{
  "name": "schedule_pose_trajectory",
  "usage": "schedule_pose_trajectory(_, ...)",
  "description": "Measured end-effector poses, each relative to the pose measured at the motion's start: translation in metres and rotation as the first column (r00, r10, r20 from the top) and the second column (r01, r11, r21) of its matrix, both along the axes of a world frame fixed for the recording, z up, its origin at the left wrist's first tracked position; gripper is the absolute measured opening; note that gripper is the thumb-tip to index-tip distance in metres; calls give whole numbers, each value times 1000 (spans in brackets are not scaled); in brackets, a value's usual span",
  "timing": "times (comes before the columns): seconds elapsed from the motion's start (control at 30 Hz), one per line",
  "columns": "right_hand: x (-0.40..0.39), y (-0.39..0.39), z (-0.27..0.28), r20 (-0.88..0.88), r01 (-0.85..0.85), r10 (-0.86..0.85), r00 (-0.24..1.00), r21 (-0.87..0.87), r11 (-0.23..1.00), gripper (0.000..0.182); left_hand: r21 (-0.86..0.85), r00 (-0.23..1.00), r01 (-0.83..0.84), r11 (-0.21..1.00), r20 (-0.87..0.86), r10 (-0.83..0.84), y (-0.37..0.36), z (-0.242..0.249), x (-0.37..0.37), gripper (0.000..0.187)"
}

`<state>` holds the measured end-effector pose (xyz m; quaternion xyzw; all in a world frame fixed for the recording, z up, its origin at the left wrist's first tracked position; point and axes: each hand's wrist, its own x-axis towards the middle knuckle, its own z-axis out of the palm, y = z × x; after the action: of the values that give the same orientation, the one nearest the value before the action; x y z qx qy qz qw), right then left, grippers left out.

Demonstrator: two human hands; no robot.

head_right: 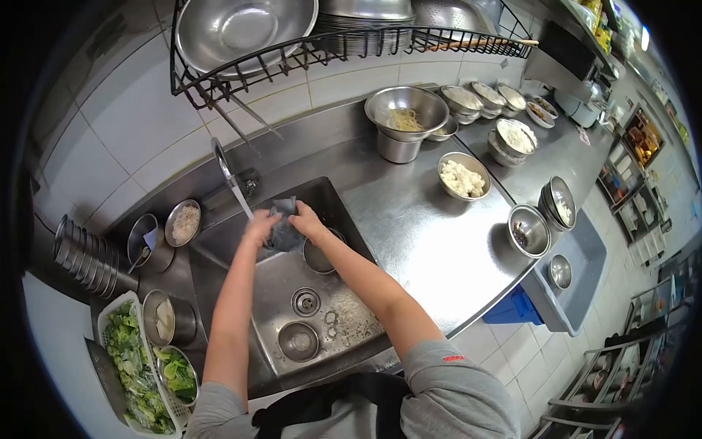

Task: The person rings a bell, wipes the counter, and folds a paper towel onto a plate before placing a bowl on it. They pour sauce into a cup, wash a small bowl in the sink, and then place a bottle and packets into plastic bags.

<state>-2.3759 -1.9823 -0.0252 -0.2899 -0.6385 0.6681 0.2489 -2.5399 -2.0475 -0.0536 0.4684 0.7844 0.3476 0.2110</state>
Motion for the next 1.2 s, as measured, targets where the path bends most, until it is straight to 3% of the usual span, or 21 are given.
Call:
schedule_pose_trajectory(0.03,1,1,4,14,-141,140,990,20,990,58,-7,1000,-1,1000,1,1,3,6,-5,32)
schedule_pose_trajectory(0.1,-6,4,-3,21,-75,73,997,176,981,63,-299,979,197,934,-1,-206,-7,62,-1,35)
schedule_pose_trajectory(0.13,-13,3,-7,14,-13,9,1000,335,942,68,-403,808,218,889,-436,-396,1,58,-12,32)
schedule_pose_trajectory(0.17,-18,2,-5,35,-1,-16,999,447,894,72,-169,851,138,976,-485,-204,-16,75,0,30)
schedule_pose_trajectory(0.27,-33,-7,19,-126,67,29,992,691,720,73,-143,831,107,984,-531,-167,-23,100,-5,28)
schedule_pose_trajectory(0.47,-55,-20,61,127,-218,181,975,406,887,42,42,942,-66,997,-326,76,-42,110,-11,26)
schedule_pose_trajectory(0.53,-54,-17,50,72,-334,327,942,276,901,36,306,970,-85,948,-192,149,-46,97,-30,32)
schedule_pose_trajectory(0.57,-56,-15,44,0,-445,449,893,143,884,31,194,994,-111,975,16,110,-56,116,-26,27)
schedule_pose_trajectory(0.6,-60,-13,36,-4,-449,454,891,147,882,31,196,993,-115,974,10,115,-60,105,-32,27)
schedule_pose_trajectory(0.63,-64,-10,27,-45,-357,366,930,139,924,28,375,829,-358,855,549,107,-62,91,-35,23)
schedule_pose_trajectory(0.67,-68,-9,22,-83,-262,273,958,125,957,24,363,429,-633,684,900,-81,-64,76,-39,19)
schedule_pose_trajectory(0.73,-78,-26,39,-213,-273,271,939,18,962,23,109,-17,-722,683,985,-174,-56,44,-34,22)
schedule_pose_trajectory(0.8,-91,-53,51,-133,145,-102,986,374,916,27,38,-82,-652,758,989,-120,-45,29,-9,34)
schedule_pose_trajectory(0.87,-89,-75,68,-42,107,-109,993,708,698,30,430,153,-534,728,896,-417,1,-98,-54,32)
schedule_pose_trajectory(0.9,-86,-74,68,64,21,-123,990,810,586,28,422,149,-542,726,899,-411,-7,-72,-38,32)
schedule_pose_trajectory(0.97,-75,-60,66,244,-159,-220,945,926,341,26,129,-71,-643,755,972,-226,-21,2,2,30)
schedule_pose_trajectory(1.0,-70,-39,47,-28,45,-78,997,973,225,29,176,194,-554,814,978,-80,-33,47,19,27)
schedule_pose_trajectory(1.03,-62,-35,63,297,-170,-252,921,889,425,32,184,294,-464,867,955,-45,-42,71,23,23)
schedule_pose_trajectory(1.07,-62,-25,65,323,-133,-311,894,854,504,32,184,397,-369,911,918,-24,-44,83,17,19)
schedule_pose_trajectory(1.13,-63,-3,55,128,-101,28,991,606,789,39,345,778,-309,886,628,27,-40,77,-5,13)
schedule_pose_trajectory(1.2,-54,-9,63,232,-398,338,912,297,868,43,393,829,-358,847,552,94,-44,98,-4,12)
